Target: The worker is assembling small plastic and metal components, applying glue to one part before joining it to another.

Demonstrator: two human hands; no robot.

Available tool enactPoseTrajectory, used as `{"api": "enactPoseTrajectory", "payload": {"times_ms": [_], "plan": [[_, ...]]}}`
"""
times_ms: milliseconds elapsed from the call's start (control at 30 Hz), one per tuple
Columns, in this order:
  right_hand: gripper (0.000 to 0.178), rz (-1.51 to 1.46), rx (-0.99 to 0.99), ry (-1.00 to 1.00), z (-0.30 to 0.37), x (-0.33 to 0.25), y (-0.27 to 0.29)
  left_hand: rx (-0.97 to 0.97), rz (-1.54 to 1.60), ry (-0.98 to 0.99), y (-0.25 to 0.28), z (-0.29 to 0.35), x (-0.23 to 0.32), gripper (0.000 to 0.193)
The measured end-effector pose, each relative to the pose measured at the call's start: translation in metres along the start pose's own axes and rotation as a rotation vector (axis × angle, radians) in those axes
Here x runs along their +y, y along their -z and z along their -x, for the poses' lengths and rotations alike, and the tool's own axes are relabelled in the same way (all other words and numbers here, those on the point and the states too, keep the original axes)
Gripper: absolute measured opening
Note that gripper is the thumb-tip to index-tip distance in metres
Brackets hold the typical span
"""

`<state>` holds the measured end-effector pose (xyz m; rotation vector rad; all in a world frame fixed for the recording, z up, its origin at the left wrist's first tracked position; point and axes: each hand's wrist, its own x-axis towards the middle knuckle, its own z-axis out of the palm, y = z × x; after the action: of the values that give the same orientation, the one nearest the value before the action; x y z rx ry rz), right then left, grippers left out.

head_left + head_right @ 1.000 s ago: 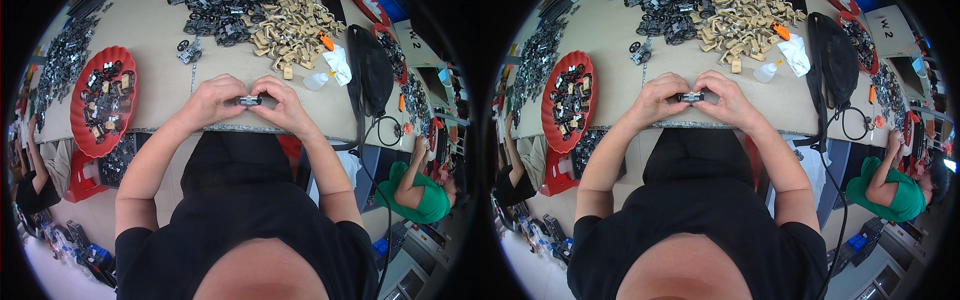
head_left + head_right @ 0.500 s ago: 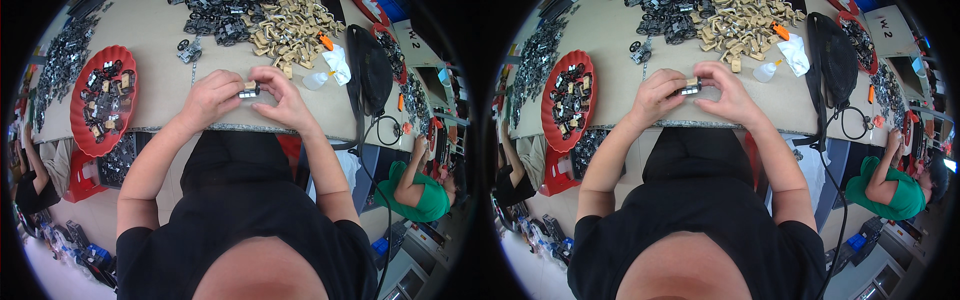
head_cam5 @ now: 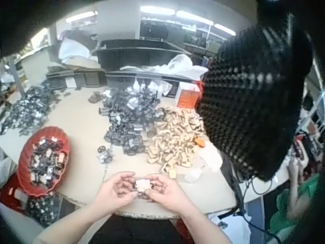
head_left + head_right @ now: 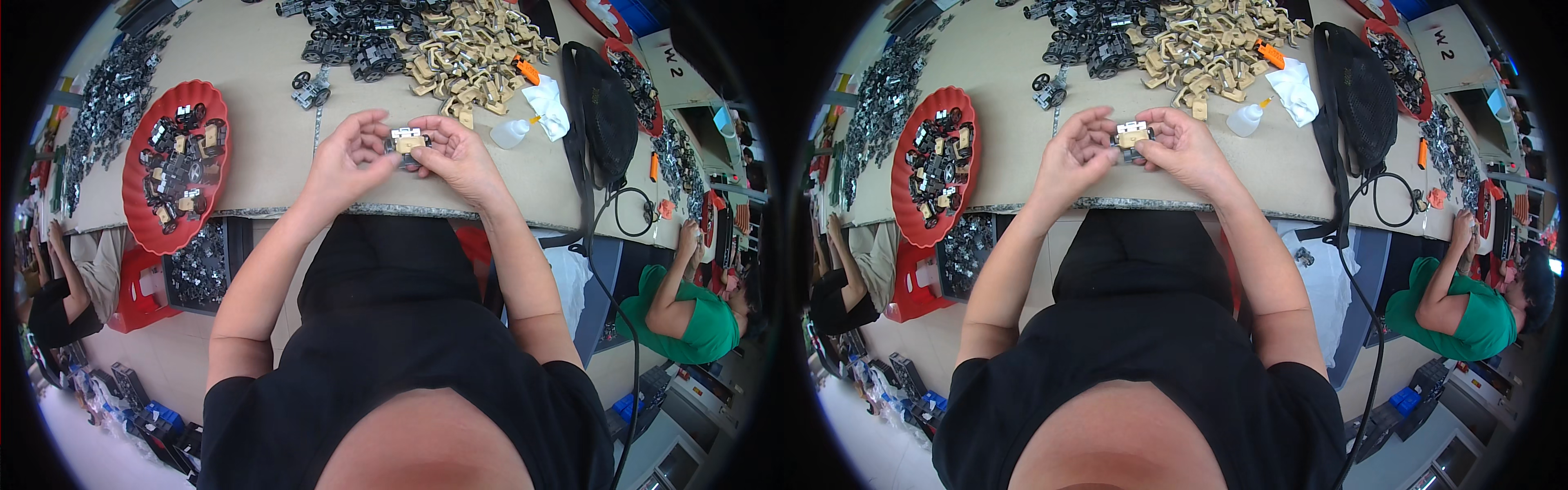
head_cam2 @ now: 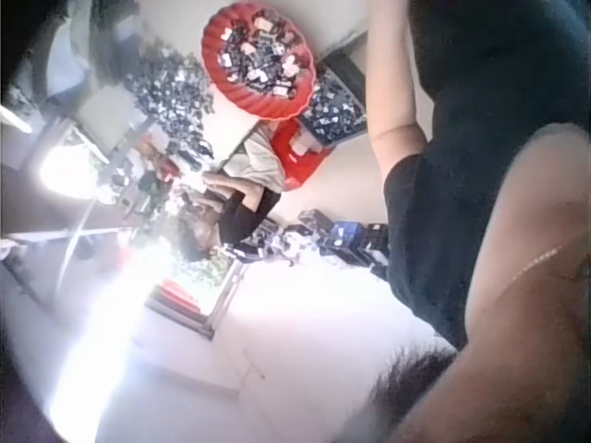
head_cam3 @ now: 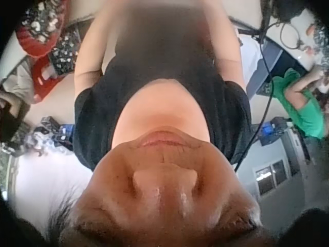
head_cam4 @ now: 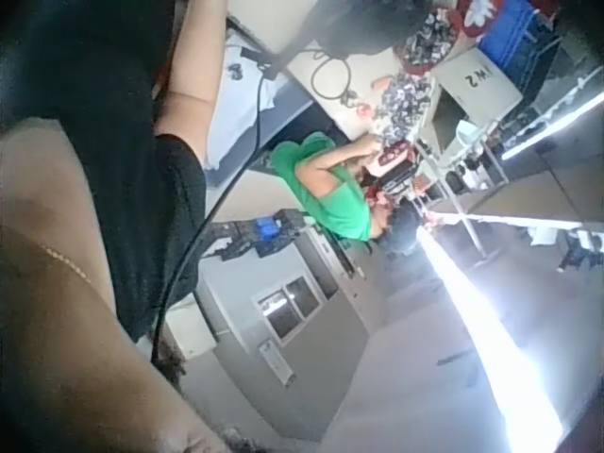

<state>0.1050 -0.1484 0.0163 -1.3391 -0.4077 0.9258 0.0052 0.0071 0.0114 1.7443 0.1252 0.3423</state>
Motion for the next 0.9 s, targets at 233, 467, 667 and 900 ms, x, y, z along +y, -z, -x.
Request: {"api": "enactPoseTrajectory", "payload": {"times_ms": [233,467,667,900], "plan": [[0.036,0.039,-0.008,0.048,-0.002,0.004,-0.002,0.010,0.315,0.264,-0.012,-0.001,0.002,0.034],[0.037,0.033,-0.021,0.052,-0.001,0.004,-0.003,0.032,0.287,0.302,-0.014,-0.001,0.000,0.032],[0.039,0.043,0.015,0.087,-0.003,0.006,-0.006,0.078,0.303,0.291,-0.018,0.000,0.004,0.034],[0.038,0.055,0.037,0.096,-0.004,0.010,-0.006,0.055,0.253,0.312,-0.017,-0.001,0.002,0.034]]}}
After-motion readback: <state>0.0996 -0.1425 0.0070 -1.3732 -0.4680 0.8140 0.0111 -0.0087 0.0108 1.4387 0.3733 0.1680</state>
